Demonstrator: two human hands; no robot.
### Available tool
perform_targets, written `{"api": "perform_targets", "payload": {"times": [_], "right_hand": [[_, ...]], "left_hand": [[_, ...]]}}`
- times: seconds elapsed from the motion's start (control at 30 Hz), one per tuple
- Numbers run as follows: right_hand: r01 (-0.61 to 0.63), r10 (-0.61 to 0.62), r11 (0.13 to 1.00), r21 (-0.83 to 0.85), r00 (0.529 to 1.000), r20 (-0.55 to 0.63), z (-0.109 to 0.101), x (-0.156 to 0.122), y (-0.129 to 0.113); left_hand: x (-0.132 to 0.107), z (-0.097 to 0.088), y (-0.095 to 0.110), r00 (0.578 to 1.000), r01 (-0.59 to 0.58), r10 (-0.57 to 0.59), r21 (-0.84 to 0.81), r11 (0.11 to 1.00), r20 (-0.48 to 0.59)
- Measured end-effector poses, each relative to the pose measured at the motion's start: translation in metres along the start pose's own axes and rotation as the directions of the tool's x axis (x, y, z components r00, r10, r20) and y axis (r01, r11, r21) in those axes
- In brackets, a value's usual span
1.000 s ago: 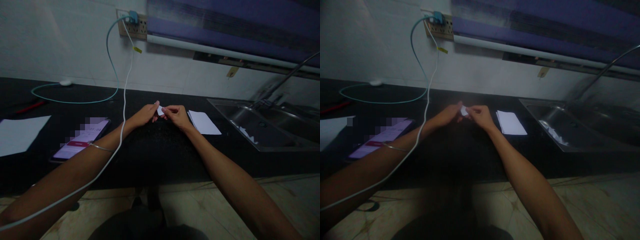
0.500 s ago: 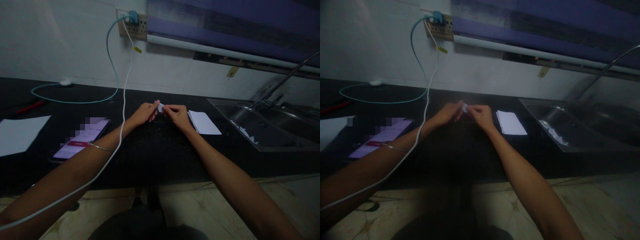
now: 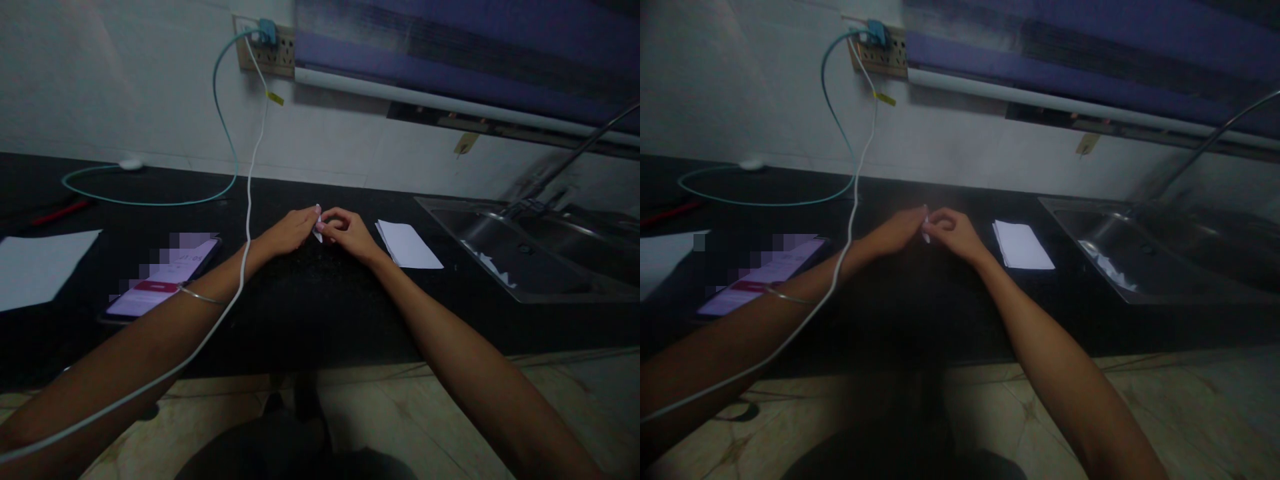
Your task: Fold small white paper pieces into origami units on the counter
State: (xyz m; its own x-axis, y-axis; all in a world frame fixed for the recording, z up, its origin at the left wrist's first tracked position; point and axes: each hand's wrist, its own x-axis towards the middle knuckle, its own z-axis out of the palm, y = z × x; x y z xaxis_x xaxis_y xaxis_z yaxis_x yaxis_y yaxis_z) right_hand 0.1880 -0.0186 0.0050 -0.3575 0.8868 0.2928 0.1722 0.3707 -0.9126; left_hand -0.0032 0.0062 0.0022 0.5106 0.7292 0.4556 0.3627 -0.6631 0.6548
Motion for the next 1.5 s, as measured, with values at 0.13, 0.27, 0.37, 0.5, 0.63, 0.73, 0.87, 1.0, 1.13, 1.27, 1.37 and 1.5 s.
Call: {"api": "perform_targets", "payload": {"times": [0.13, 0.27, 0.37, 0.5, 0.63, 0.73, 0.87, 1.0, 1.13, 1.27, 1.37, 1.5], "right_hand": [[-0.046, 0.039, 0.990, 0.130, 0.998, 0.055, 0.001, 0.000, 0.000], [-0.045, 0.029, 0.978, 0.206, 0.996, 0.080, 0.001, 0.000, 0.002], [-0.049, 0.034, 0.972, 0.231, 0.997, 0.070, 0.001, 0.001, 0.002], [-0.076, 0.060, 0.967, 0.241, 0.996, 0.070, 0.000, 0.001, 0.002], [-0.100, 0.077, 0.956, 0.275, 0.992, 0.096, -0.001, 0.000, 0.001], [-0.119, 0.089, 0.946, 0.303, 0.990, 0.112, -0.002, -0.001, 0.000], [-0.155, 0.125, 0.938, 0.309, 0.985, 0.116, -0.003, 0.000, -0.001], [-0.166, 0.136, 0.934, 0.317, 0.984, 0.113, -0.003, 0.000, -0.002], [-0.173, 0.147, 0.940, 0.293, 0.983, 0.108, -0.003, 0.000, -0.002], [-0.091, 0.085, 0.976, 0.199, 0.996, 0.038, -0.003, 0.002, 0.004], [0.017, -0.015, 1.000, 0.020, 0.997, -0.074, -0.002, 0.004, 0.009], [0.120, -0.171, 0.968, -0.222, 0.958, -0.231, -0.002, 0.005, 0.012]], "left_hand": [[0.000, 0.001, -0.001, 0.996, -0.033, 0.034, -0.014, 0.999, 0.079], [-0.001, 0.001, 0.007, 0.988, -0.036, 0.043, -0.052, 0.998, 0.149], [-0.001, 0.001, 0.012, 0.975, -0.036, 0.068, -0.152, 0.988, 0.210], [-0.001, 0.002, 0.016, 0.964, -0.036, 0.101, -0.257, 0.966, 0.245], [-0.002, 0.001, 0.018, 0.963, -0.032, 0.112, -0.313, 0.949, 0.244], [-0.002, 0.000, 0.020, 0.963, -0.017, 0.107, -0.341, 0.940, 0.248], [-0.004, -0.002, 0.020, 0.962, 0.008, 0.101, -0.394, 0.919, 0.255], [-0.006, -0.001, 0.012, 0.962, 0.091, 0.044, -0.468, 0.879, 0.271], [-0.004, 0.001, 0.004, 0.962, 0.137, 0.010, -0.511, 0.849, 0.274], [-0.003, -0.001, 0.006, 0.977, 0.113, -0.010, -0.479, 0.870, 0.212], [-0.003, -0.002, 0.008, 0.989, 0.116, -0.065, -0.421, 0.900, 0.134], [-0.001, -0.001, 0.008, 0.981, 0.190, -0.191, -0.333, 0.924, 0.031]]}}
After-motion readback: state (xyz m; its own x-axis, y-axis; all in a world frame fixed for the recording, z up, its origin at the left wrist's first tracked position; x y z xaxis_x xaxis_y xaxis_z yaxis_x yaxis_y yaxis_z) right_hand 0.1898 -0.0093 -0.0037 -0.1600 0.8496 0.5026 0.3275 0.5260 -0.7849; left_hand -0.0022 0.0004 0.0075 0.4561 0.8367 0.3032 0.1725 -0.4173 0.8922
